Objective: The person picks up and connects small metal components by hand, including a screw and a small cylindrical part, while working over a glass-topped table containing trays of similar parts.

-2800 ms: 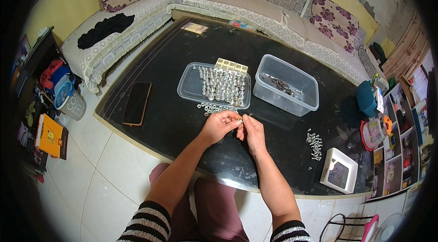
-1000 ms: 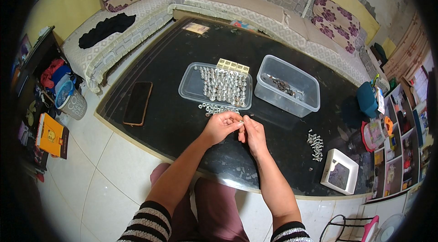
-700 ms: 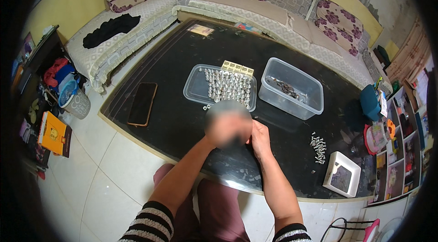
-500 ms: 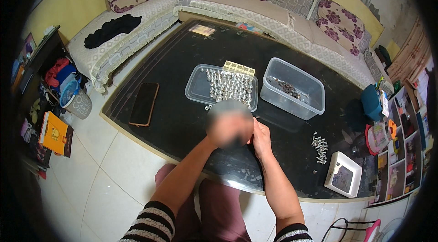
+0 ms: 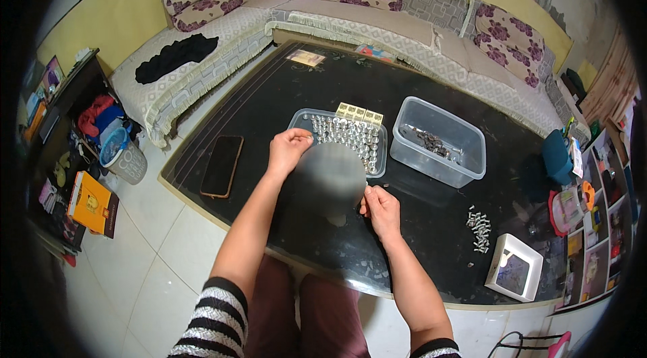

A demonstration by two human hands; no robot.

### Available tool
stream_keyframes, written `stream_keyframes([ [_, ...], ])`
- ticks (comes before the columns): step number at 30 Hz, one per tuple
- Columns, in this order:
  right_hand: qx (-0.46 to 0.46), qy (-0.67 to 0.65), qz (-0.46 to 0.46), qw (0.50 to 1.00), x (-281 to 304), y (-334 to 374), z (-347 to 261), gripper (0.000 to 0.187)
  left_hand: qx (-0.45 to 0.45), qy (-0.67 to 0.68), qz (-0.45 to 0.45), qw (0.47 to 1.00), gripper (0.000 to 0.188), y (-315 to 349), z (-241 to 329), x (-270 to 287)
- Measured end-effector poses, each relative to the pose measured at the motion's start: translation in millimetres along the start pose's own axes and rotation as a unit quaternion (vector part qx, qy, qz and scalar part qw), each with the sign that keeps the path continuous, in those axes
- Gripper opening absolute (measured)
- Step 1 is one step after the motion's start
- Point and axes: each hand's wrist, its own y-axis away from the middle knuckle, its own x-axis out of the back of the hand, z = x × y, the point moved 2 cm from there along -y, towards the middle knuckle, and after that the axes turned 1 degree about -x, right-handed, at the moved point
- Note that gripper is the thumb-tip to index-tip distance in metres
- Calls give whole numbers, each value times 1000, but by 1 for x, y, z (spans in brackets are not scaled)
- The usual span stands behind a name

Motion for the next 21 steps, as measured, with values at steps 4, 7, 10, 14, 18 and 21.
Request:
stream_keyframes([
  [4,12,22,1,1000,-1,0,-5,32,10,-43,-18,999,14,-26,-32,1],
  [7,13,25,4,1000,-1,0,-5,32,41,-79,-29,996,14,-37,-43,-5],
  [10,12,22,2,1000,0,-1,1,31,25,-137,-49,989,16,-41,-38,-15],
  [14,15,35,-2,999,-1,-1,-1,30,45,-181,-44,981,18,-40,-35,-16],
  [18,20,33,-2,999,-2,-1,-1,30,17,-155,-29,987,20,-35,-35,-5],
  [21,25,33,0,999,-2,-2,1,30,-46,-220,-30,974,21,-20,-17,3],
])
